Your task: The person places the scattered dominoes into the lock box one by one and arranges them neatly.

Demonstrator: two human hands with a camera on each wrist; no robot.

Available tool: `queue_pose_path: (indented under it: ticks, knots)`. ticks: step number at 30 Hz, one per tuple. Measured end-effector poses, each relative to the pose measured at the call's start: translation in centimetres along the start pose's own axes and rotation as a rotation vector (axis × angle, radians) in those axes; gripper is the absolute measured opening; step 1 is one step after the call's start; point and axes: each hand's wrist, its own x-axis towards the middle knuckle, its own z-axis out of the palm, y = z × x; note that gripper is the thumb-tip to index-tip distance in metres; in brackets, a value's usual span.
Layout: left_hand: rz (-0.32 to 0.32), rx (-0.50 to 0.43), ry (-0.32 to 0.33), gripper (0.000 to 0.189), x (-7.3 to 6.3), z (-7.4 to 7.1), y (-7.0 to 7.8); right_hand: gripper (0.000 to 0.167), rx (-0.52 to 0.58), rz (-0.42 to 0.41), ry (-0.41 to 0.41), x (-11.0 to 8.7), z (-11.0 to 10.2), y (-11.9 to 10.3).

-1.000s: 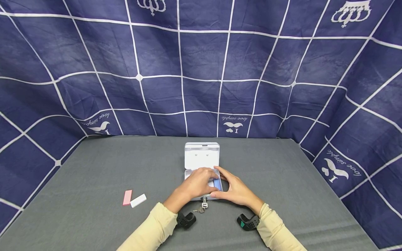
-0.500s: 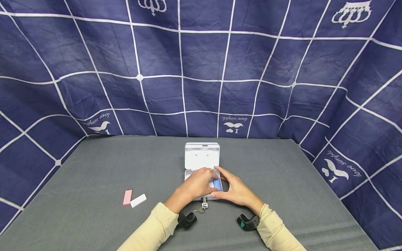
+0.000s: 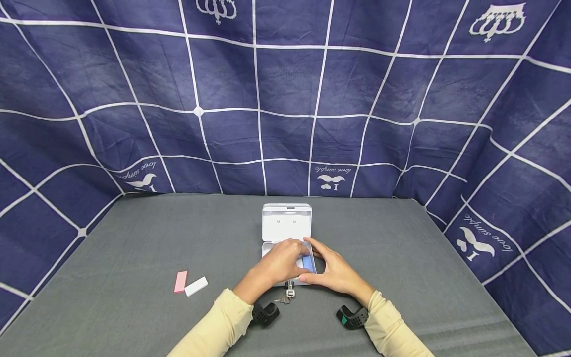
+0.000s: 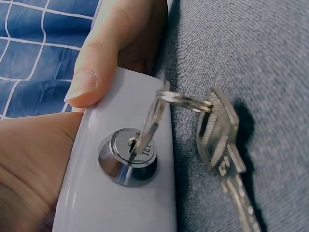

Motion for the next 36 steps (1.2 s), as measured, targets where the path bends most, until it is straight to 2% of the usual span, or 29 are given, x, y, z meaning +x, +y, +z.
queue_pose_path:
  ticks: [14,23,36]
  knots:
    - [0.009,0.014,0.027,0.034,-0.4,-0.4,0.0,0.095,0.006,0.027,0.000,0.0,0.2,0.0]
    - [0.029,-0.039,0.075,0.031,-0.7,-1.6,0.3,0.094,0.014,-0.006,0.005,0.0,0.2,0.2]
    - [0.043,-0.098,0.180,0.031,-1.9,-3.2,0.3,0.096,0.012,0.019,-0.008,0.0,0.0,-0.2]
